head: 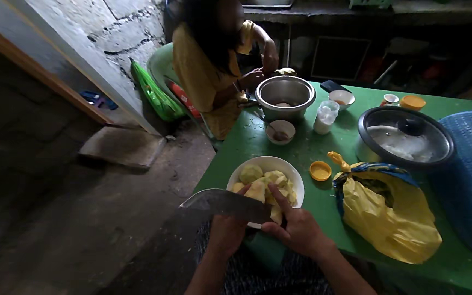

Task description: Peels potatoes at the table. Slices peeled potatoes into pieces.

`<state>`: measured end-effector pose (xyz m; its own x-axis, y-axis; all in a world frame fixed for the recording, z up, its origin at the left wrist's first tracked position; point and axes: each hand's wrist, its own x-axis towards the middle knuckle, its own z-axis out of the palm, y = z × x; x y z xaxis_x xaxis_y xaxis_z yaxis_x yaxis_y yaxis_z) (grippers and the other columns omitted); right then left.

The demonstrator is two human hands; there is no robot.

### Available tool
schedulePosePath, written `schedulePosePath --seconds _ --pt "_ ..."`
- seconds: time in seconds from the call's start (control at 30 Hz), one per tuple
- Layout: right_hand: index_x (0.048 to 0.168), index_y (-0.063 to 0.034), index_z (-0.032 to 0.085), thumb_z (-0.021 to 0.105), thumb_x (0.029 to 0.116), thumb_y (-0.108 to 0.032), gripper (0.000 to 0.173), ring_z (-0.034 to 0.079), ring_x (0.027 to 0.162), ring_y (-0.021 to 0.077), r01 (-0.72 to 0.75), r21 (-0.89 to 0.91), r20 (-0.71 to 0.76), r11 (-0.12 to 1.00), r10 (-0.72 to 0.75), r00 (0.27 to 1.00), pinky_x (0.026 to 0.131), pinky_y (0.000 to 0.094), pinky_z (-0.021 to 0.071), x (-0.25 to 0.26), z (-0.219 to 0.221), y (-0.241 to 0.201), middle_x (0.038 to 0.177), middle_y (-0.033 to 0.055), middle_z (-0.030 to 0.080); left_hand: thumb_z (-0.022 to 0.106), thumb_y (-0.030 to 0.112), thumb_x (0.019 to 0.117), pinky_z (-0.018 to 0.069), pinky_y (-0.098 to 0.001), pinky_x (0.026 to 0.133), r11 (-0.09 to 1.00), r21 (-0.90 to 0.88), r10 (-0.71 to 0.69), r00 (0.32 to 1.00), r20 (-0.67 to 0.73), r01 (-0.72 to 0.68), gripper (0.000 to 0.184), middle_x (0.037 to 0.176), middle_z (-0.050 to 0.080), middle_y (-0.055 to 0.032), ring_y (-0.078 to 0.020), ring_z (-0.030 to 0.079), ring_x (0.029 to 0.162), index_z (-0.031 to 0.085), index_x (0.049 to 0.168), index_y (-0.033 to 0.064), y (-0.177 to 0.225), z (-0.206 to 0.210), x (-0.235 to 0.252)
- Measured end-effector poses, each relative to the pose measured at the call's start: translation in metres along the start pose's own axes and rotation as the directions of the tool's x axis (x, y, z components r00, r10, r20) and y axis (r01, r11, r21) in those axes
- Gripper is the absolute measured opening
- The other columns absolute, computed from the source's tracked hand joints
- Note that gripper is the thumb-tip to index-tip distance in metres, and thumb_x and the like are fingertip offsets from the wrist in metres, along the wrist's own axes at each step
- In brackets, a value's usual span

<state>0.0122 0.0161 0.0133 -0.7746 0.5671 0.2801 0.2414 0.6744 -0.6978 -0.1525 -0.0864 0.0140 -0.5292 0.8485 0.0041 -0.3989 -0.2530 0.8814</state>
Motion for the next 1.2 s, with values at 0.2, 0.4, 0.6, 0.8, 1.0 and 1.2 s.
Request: schedulePosePath --seconds 0.2,0.4,0.6,0.8,1.0,1.2 --pt "0.152 -0.0095 0.048 0.044 0.0953 -0.073 0.085 0.064 0.053 0.0215 0.087 -0.122 -0.153 0.989 -0.105 0.983 0.046 0.0436 0.0519 0.004 0.007 -0.007 0.068 0.0065 0.068 0.069 0.017 0.0939 0.0581 -0.0379 0.093 0.991 -0.129 -0.029 0.998 0.053 0.036 0.042 0.117 0.071 -0.0097 -0.0192 0.07 0.104 0.057 0.131 0.0012 0.001 0.001 -0.009" --pt "0.138 -0.0052 0.056 0.044 0.0995 -0.065 0.072 0.067 0.064 0.0232 -0.018 0.116 -0.075 0.993 0.027 0.997 0.055 0.0478 0.0547 0.019 0.0 -0.004 0.075 0.0081 0.069 0.061 0.006 0.096 0.0607 -0.0331 0.081 0.985 -0.037 -0.168 0.983 0.08 0.171 0.029 0.105 0.073 -0.0079 -0.0156 0.071 0.088 0.065 0.124 0.0016 -0.003 0.007 -0.022" --pt "0.155 -0.0075 0.038 0.04 0.1037 -0.059 0.073 0.059 0.066 0.0102 -0.175 0.354 0.085 0.919 0.155 0.984 0.064 0.0351 0.0547 0.027 -0.009 0.001 0.084 0.0045 0.066 0.042 0.015 0.1066 0.059 -0.0277 0.079 0.914 -0.322 -0.244 0.968 0.05 0.248 0.032 0.108 0.068 -0.0097 -0.0144 0.069 0.088 0.053 0.134 0.0029 -0.006 0.004 -0.011" --pt "0.156 -0.0052 0.035 0.038 0.1026 -0.064 0.08 0.054 0.06 0.0069 -0.111 0.389 0.071 0.915 0.09 0.993 0.058 0.0306 0.0525 0.015 -0.005 0.0 0.079 0.0027 0.063 0.044 0.002 0.1019 0.0603 -0.0362 0.086 0.947 -0.284 -0.193 0.971 -0.141 0.147 0.04 0.113 0.066 -0.0115 -0.0207 0.07 0.095 0.037 0.141 0.0064 0.0 0.013 -0.002" --pt "0.159 -0.0052 0.034 0.035 0.0971 -0.074 0.092 0.063 0.056 0.0215 0.027 0.095 -0.01 0.995 -0.026 1.0 0.05 0.0463 0.0544 0.002 0.005 -0.01 0.07 0.0075 0.067 0.059 0.006 0.0944 0.0596 -0.0372 0.089 0.995 -0.092 0.031 0.99 -0.138 -0.044 0.053 0.116 0.068 -0.0073 -0.0169 0.069 0.102 0.042 0.145 0.0038 -0.005 0.014 -0.003" --pt "0.158 -0.0031 0.036 0.038 0.0969 -0.073 0.093 0.062 0.051 0.0211 0.1 -0.03 -0.063 0.995 -0.101 0.993 0.045 0.0435 0.0523 -0.003 0.008 -0.011 0.065 0.0064 0.065 0.063 0.015 0.0971 0.0614 -0.0364 0.084 0.982 -0.142 0.105 0.986 -0.125 -0.123 0.038 0.107 0.072 -0.0048 -0.0165 0.071 0.095 0.052 0.132 0.0039 -0.005 0.016 -0.013"
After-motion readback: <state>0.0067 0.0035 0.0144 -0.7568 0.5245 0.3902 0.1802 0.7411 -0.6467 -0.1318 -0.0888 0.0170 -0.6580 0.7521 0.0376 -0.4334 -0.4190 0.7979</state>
